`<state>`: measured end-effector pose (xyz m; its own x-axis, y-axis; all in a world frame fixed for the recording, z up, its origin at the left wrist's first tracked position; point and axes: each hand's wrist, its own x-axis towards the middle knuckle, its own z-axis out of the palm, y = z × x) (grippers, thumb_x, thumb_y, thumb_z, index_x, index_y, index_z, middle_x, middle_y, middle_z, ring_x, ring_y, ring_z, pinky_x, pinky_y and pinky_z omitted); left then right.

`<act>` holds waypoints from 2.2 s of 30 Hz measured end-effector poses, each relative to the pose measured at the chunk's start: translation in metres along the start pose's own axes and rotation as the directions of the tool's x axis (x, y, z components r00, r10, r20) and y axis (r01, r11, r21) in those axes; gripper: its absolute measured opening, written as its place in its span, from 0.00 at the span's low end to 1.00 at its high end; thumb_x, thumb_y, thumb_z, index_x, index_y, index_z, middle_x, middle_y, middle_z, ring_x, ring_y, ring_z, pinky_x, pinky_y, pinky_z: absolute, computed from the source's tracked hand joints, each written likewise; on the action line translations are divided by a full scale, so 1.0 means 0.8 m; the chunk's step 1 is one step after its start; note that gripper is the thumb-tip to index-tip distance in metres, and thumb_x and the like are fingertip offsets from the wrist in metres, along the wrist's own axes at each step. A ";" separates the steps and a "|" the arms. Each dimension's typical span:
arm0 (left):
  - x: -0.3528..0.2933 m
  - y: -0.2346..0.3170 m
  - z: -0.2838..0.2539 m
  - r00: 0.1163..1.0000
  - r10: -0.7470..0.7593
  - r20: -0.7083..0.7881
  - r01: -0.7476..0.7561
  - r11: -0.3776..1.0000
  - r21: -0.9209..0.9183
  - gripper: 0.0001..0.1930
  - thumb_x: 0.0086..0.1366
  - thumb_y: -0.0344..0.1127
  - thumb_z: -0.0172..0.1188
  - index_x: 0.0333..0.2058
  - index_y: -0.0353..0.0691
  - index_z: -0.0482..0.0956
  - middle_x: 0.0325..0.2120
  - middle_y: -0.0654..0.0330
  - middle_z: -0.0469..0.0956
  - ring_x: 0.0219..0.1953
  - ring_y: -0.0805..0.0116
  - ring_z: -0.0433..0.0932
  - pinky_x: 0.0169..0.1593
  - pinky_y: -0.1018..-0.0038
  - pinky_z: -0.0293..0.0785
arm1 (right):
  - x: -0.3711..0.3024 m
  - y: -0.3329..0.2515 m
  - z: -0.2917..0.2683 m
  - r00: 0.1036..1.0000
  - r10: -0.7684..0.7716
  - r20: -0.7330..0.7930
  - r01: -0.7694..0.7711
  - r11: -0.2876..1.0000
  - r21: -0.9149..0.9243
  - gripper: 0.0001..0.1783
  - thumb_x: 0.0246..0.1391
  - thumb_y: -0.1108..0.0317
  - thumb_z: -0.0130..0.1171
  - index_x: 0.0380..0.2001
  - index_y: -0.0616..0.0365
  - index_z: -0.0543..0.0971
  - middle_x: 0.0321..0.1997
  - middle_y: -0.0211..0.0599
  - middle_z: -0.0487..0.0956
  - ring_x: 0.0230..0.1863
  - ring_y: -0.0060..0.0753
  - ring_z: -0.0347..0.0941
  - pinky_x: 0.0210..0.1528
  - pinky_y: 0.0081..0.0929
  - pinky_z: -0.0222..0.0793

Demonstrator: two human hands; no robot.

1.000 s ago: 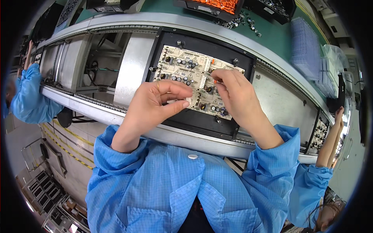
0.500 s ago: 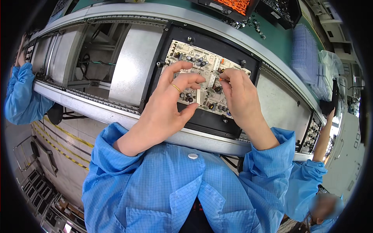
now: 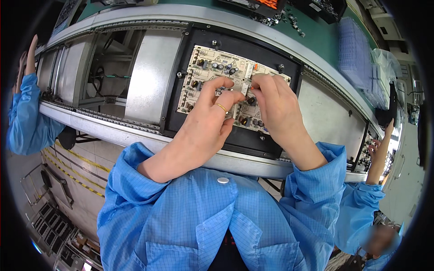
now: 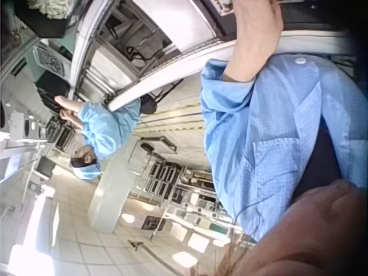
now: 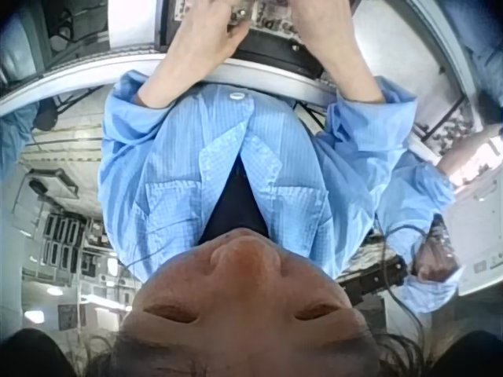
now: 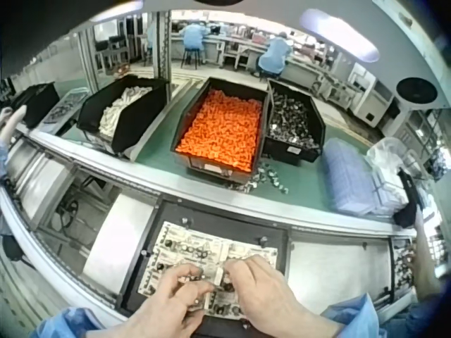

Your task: The recorder is manually inserting small electronic components into multiple circuit boards on an assembly line.

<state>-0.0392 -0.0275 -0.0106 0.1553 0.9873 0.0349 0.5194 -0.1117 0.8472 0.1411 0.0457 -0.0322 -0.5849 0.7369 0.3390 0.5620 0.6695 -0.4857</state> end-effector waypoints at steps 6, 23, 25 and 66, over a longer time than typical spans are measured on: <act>0.010 -0.002 0.004 0.999 0.010 0.053 -0.010 1.000 0.010 0.23 0.50 0.15 0.63 0.46 0.40 0.74 0.51 0.52 0.66 0.53 0.51 0.73 0.52 0.65 0.74 | 0.077 0.026 -0.040 0.950 -0.164 -0.266 0.141 0.984 -0.106 0.14 0.49 0.79 0.61 0.41 0.58 0.74 0.34 0.38 0.78 0.34 0.42 0.75 0.37 0.34 0.72; 0.013 0.033 0.012 0.987 0.019 0.160 -0.060 0.964 0.259 0.25 0.53 0.13 0.57 0.51 0.33 0.67 0.50 0.49 0.65 0.52 0.48 0.73 0.53 0.64 0.73 | 0.287 0.066 -0.056 0.979 0.069 0.194 0.028 0.888 -0.458 0.06 0.43 0.77 0.61 0.29 0.61 0.83 0.34 0.50 0.83 0.41 0.47 0.81 0.43 0.36 0.78; 0.016 0.030 0.012 0.986 0.037 0.161 -0.075 0.967 0.243 0.25 0.52 0.13 0.57 0.51 0.32 0.68 0.50 0.49 0.65 0.52 0.48 0.72 0.53 0.64 0.72 | 0.291 0.088 -0.033 0.998 -0.052 -0.040 0.022 0.840 -0.542 0.06 0.43 0.77 0.61 0.28 0.61 0.83 0.34 0.50 0.83 0.40 0.48 0.81 0.43 0.36 0.78; 0.256 -0.223 -0.356 0.830 0.125 -0.543 0.205 0.838 0.505 0.18 0.63 0.39 0.62 0.50 0.41 0.81 0.42 0.59 0.84 0.45 0.70 0.81 0.50 0.75 0.72 | -0.045 -0.034 -0.032 0.970 0.235 0.061 -0.241 0.962 0.128 0.13 0.49 0.84 0.61 0.39 0.62 0.77 0.37 0.40 0.80 0.36 0.37 0.79 0.36 0.28 0.75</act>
<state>-0.3396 0.2270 -0.0036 -0.2627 0.8675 0.4224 0.8918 0.0512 0.4494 0.1616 0.0033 -0.0103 -0.4713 0.8663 0.1657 0.6067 0.4547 -0.6520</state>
